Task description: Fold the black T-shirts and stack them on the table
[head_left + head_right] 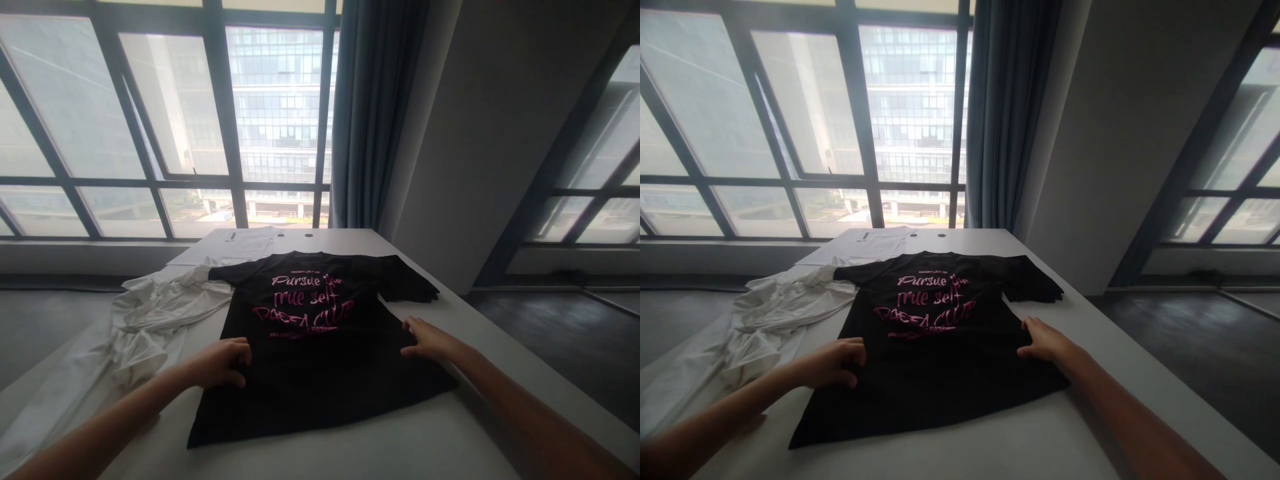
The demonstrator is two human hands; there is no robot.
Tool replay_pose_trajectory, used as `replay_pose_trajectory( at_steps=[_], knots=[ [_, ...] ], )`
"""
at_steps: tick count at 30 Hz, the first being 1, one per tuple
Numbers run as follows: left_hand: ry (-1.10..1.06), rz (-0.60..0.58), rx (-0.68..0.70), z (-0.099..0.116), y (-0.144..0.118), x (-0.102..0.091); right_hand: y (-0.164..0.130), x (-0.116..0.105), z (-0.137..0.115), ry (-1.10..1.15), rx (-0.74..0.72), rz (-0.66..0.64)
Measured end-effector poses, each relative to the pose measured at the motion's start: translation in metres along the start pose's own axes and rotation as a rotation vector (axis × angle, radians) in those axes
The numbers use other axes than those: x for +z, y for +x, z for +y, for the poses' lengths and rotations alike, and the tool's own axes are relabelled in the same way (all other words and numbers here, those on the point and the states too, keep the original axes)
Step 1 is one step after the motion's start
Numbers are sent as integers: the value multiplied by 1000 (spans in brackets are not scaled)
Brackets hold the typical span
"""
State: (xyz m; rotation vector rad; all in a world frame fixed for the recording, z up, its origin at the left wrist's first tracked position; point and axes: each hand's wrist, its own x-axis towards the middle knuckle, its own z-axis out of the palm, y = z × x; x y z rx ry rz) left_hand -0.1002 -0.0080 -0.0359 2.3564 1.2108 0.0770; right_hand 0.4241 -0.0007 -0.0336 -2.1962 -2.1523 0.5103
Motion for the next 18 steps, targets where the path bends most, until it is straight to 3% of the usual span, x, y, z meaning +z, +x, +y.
replay_pose_trajectory(
  at_steps=[4, 11, 18],
  knots=[
    [-34, 117, 74, -14, -3, 14, -13, 14, 6, -16, 173, 45],
    [-20, 256, 153, -17, -18, 32, -40, 20, 14, 70, 158, 67],
    [-29, 282, 125, -8, -37, 33, -62, 16, 20, 311, 235, -98]
  ],
)
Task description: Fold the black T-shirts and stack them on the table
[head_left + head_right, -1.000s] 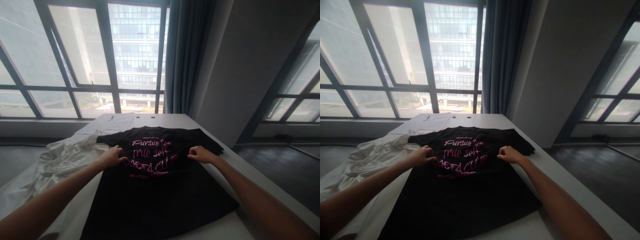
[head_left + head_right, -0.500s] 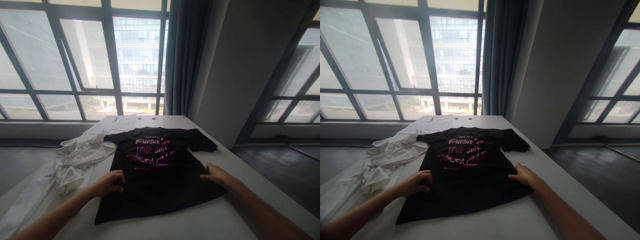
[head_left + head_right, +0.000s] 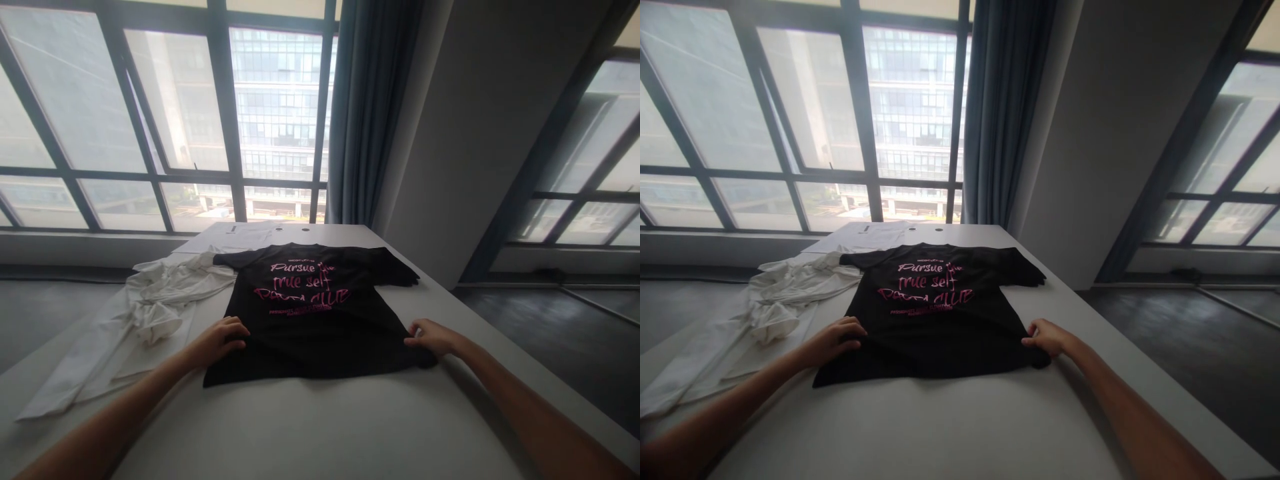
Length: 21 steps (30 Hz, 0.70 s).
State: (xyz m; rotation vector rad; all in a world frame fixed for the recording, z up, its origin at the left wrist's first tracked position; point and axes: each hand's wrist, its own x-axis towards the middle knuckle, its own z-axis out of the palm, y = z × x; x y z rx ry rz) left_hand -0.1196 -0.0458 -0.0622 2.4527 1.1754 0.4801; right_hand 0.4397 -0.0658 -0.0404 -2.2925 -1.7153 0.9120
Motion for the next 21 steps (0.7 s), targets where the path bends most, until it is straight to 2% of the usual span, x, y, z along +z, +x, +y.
replay_pose_trajectory(
  at_steps=[7, 11, 16, 21],
  knots=[
    [38, -145, -43, 6, -29, -21, -20, -1, 10, 156, -56, -60],
    [-27, -250, -44, 15, -28, -25, -23, 2, 9, 167, -66, -44],
    [-60, -267, -31, 21, -26, -25, -27, 3, 2, 132, -31, -26],
    [-161, -334, -146, 21, -36, -38, -29, -3, 5, 129, -26, -105]
  ],
)
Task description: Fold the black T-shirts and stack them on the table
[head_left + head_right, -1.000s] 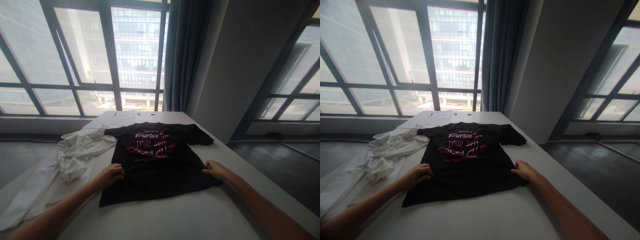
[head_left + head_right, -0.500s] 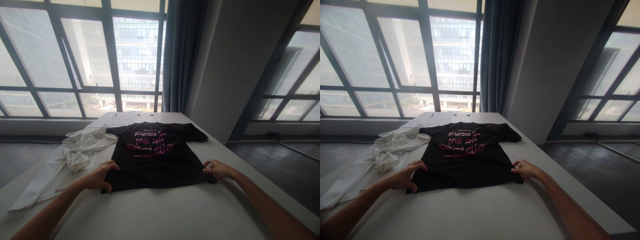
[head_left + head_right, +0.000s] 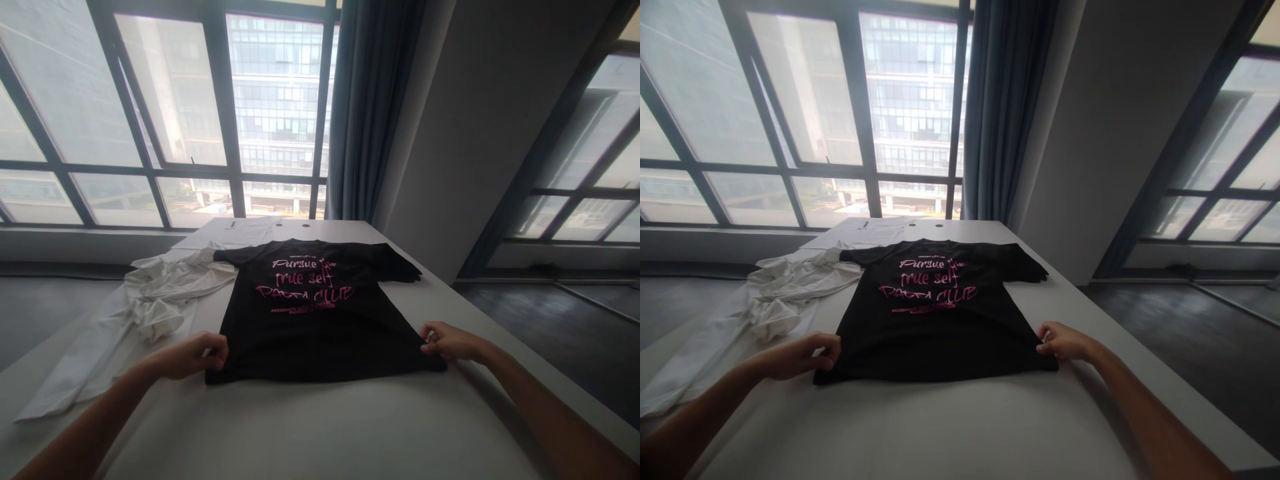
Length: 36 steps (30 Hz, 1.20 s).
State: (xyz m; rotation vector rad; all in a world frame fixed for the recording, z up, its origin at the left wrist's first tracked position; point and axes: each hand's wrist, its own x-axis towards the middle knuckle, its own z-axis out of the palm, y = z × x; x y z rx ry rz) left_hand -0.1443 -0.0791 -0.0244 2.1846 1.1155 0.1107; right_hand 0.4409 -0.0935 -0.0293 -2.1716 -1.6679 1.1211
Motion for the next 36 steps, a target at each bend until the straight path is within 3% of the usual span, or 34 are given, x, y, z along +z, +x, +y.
replay_pose_trajectory(
  at_steps=[6, 10, 13, 15, 18, 21, 22, 24, 29, 32, 36],
  knots=[
    [-85, -86, -109, -4, -10, -7, -1, -5, 16, 42, 30, -206],
    [-124, -195, -163, -4, -9, -8, 5, -10, 19, -80, 143, -350],
    [-181, -276, -197, -9, 10, -15, 16, -18, -2, -257, 244, -290],
    [-185, -200, -194, -17, 37, -28, 28, -21, -31, -365, 146, -119],
    [-12, 197, -194, -38, 90, -57, 53, -13, -84, -483, -249, 150],
    [289, 581, -355, -65, 138, -91, 87, 5, -129, -467, -390, 157],
    [371, 648, -427, -75, 149, -101, 99, 11, -140, -466, -424, 172],
    [507, 690, -537, -92, 166, -117, 121, 20, -154, -467, -457, 187],
    [716, 556, -603, -116, 185, -137, 161, 32, -161, -497, -506, 231],
    [758, 515, -576, -117, 193, -143, 171, 41, -154, -481, -527, 303],
    [766, 631, -577, -107, 208, -160, 177, 54, -144, -413, -573, 427]
  ],
)
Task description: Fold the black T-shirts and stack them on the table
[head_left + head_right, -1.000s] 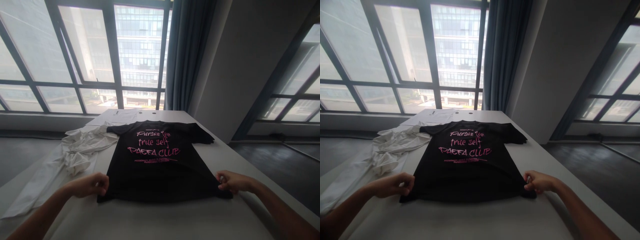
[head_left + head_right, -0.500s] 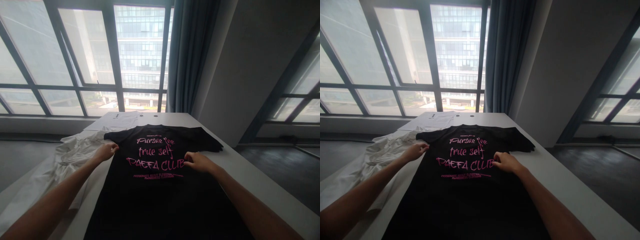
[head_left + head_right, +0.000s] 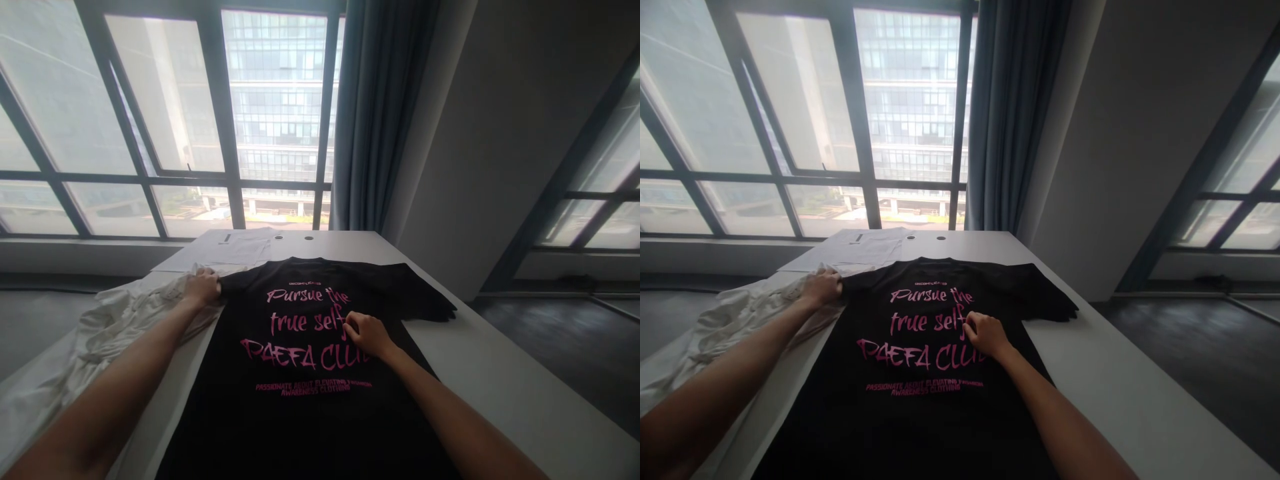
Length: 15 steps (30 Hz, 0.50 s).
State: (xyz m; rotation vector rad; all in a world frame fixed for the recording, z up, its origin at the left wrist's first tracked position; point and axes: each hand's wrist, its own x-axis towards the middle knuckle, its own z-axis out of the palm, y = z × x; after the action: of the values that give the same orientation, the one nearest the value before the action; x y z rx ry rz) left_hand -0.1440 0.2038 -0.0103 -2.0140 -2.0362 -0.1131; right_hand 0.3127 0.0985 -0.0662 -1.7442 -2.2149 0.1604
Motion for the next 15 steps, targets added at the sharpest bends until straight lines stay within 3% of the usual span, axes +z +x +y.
replay_pose_trajectory(
  at_steps=[4, 7, 11, 15],
  knots=[
    [-250, -72, -219, 17, 31, -25, -3, 6, 2, 49, 8, 33],
    [-505, -126, -307, 44, 57, -42, -2, 7, 4, 72, 8, 38],
    [-701, -201, -302, 100, 88, -49, -2, 5, 7, 91, 3, 30],
    [-931, -244, -265, 163, 111, -39, -3, 4, 8, 103, -19, 28]
  ],
)
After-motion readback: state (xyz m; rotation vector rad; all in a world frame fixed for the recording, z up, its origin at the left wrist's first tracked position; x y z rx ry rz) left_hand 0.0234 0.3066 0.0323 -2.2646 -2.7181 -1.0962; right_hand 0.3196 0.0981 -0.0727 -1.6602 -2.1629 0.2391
